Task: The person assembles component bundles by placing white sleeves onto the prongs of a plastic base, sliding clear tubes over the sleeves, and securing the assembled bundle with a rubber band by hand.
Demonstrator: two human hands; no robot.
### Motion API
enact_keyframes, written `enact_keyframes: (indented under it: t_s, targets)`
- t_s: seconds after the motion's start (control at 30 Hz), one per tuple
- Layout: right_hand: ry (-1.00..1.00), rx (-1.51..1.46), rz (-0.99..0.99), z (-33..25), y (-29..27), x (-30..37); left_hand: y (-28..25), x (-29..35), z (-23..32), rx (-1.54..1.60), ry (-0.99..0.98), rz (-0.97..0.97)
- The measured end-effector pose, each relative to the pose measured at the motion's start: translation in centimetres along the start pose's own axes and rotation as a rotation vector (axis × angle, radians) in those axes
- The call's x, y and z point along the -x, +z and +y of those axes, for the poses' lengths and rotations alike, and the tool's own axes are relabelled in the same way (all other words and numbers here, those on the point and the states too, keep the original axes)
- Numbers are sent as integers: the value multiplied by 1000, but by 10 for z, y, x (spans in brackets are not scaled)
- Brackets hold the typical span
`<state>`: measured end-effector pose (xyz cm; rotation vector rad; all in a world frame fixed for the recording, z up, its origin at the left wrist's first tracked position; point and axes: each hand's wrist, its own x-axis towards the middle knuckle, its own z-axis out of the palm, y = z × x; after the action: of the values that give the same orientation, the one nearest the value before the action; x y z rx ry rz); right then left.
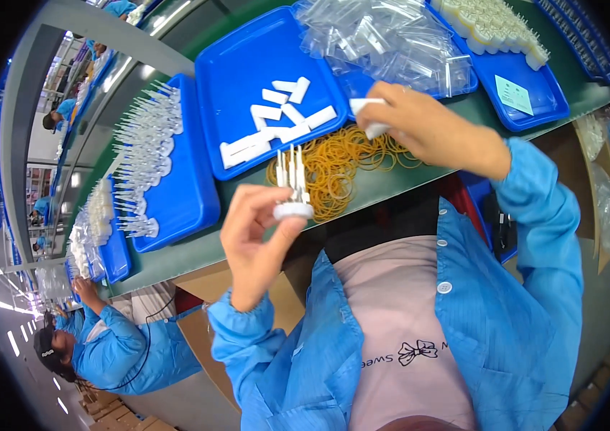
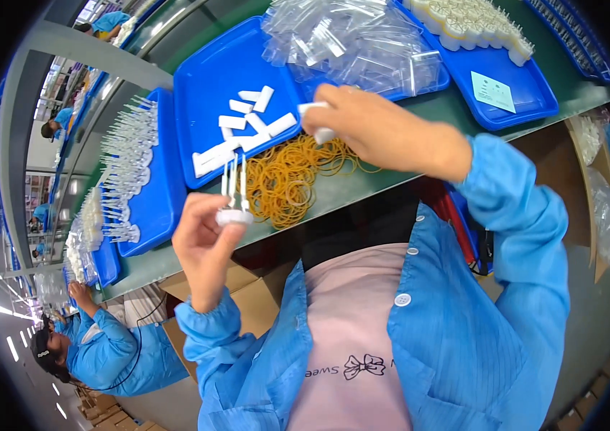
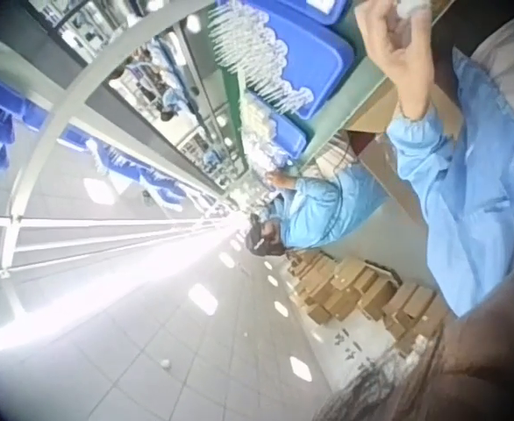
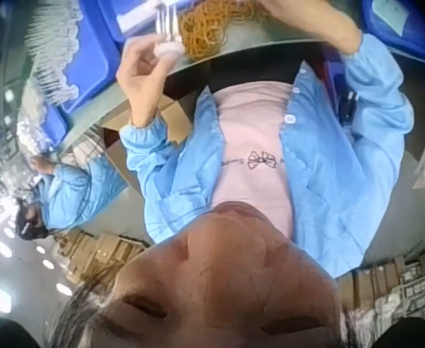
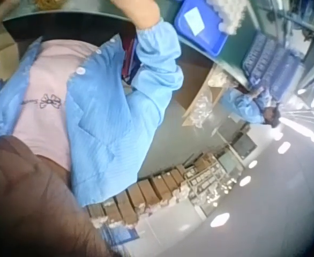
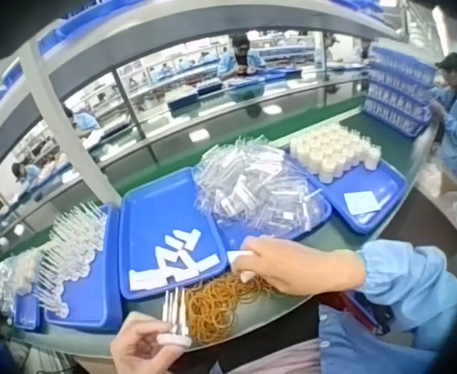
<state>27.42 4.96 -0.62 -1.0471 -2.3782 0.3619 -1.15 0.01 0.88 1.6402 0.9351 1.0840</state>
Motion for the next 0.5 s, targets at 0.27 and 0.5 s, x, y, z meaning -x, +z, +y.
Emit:
enact_keyframes:
  t_s: [0.27, 0.5]
  targets:
    - [160, 136, 95, -1, 32, 39, 49, 12, -32, 229, 0, 171]
    - [200, 75, 50, -4, 24, 43, 50, 6, -37, 371, -104, 185]
